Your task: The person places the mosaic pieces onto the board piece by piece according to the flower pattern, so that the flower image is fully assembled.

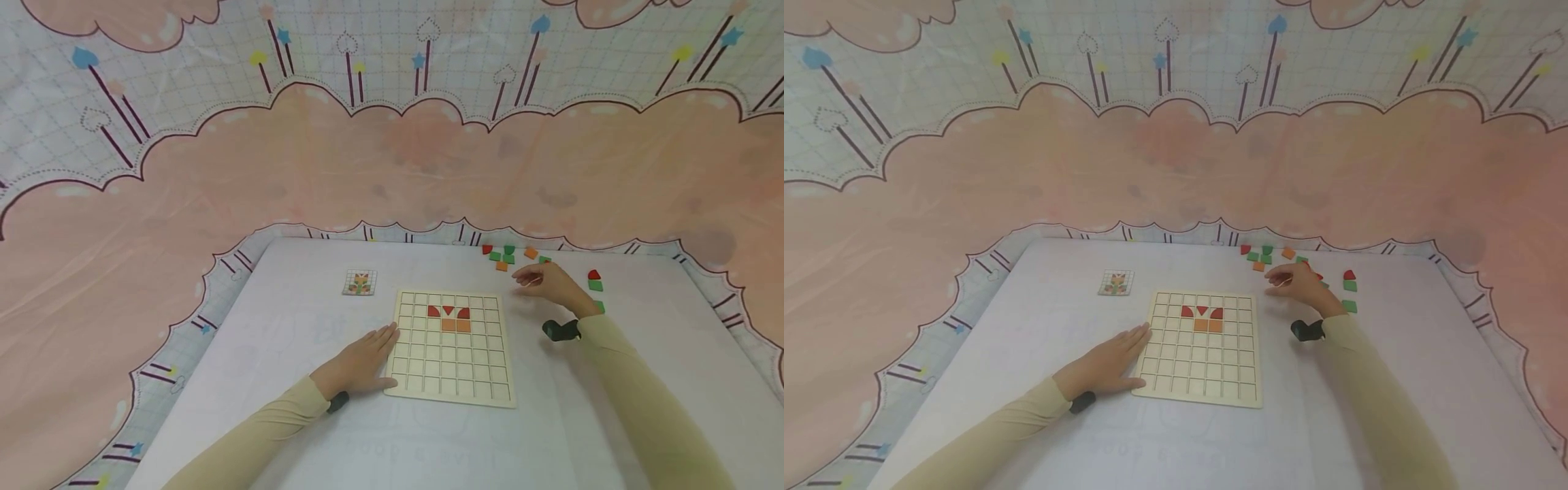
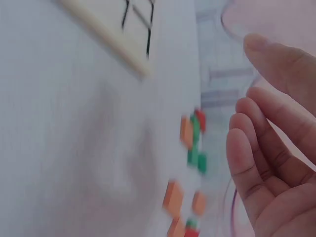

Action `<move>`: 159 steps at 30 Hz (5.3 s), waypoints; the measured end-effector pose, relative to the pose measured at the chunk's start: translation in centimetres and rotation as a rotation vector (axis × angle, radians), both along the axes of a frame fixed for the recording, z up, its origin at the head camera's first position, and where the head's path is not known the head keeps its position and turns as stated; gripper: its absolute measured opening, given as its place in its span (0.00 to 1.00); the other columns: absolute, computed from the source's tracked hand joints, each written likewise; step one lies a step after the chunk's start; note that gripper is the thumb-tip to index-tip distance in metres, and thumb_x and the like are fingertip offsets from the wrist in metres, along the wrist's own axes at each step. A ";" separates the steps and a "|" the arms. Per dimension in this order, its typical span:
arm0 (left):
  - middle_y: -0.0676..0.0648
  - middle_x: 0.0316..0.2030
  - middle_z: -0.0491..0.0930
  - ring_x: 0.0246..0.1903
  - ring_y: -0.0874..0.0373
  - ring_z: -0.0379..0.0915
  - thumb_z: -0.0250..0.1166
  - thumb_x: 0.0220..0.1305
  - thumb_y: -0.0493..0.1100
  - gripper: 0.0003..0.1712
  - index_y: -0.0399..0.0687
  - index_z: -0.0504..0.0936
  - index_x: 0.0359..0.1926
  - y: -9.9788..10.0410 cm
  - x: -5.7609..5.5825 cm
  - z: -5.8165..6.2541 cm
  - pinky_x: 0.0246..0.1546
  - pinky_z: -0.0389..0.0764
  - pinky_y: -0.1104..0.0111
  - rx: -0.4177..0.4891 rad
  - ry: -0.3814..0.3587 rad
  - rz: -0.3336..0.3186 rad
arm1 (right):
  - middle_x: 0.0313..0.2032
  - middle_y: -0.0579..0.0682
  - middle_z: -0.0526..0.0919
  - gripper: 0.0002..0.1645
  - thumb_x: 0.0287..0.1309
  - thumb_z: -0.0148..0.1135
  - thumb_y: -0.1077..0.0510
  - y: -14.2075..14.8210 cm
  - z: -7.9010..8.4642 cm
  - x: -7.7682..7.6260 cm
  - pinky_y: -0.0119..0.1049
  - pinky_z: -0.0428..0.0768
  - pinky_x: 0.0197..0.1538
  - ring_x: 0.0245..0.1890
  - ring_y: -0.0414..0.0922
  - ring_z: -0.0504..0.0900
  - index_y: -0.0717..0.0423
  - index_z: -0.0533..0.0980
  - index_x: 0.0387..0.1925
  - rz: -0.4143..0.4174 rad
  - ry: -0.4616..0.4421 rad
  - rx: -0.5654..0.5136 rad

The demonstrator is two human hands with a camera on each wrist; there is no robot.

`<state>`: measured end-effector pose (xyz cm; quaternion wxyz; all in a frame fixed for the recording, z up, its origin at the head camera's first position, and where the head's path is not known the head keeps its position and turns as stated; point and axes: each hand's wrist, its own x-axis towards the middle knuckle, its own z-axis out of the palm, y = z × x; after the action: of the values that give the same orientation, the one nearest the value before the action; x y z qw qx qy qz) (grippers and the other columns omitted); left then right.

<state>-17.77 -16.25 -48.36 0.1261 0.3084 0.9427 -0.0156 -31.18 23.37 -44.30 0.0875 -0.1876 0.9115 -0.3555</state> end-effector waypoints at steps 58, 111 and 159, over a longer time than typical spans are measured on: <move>0.40 0.74 0.44 0.73 0.49 0.42 0.52 0.62 0.67 0.52 0.37 0.47 0.72 -0.1 0.3 0.5 0.73 0.53 0.59 0.026 -0.001 0.008 | 0.39 0.62 0.80 0.23 0.52 0.67 0.58 1.1 -4.2 -3.3 0.32 0.73 0.37 0.38 0.51 0.75 0.69 0.77 0.46 -0.257 -0.049 0.096; 0.41 0.74 0.43 0.74 0.50 0.41 0.52 0.62 0.68 0.52 0.38 0.47 0.73 0.0 0.1 0.3 0.73 0.52 0.60 0.015 -0.013 0.015 | 0.28 0.52 0.79 0.12 0.45 0.69 0.65 -12.4 -2.6 3.2 0.28 0.76 0.31 0.27 0.39 0.73 0.64 0.80 0.35 0.206 -0.031 -0.094; 0.40 0.74 0.43 0.74 0.50 0.42 0.52 0.62 0.68 0.52 0.38 0.47 0.73 0.0 0.2 0.0 0.73 0.52 0.59 0.006 -0.002 0.011 | 0.33 0.50 0.83 0.12 0.47 0.71 0.61 -12.6 -3.4 2.3 0.29 0.79 0.36 0.31 0.38 0.76 0.58 0.83 0.37 0.299 -0.064 -0.123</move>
<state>-17.55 -16.24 -48.34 0.1260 0.3037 0.9443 -0.0119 -28.83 10.72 -47.68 0.1567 -0.3146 0.8468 -0.3993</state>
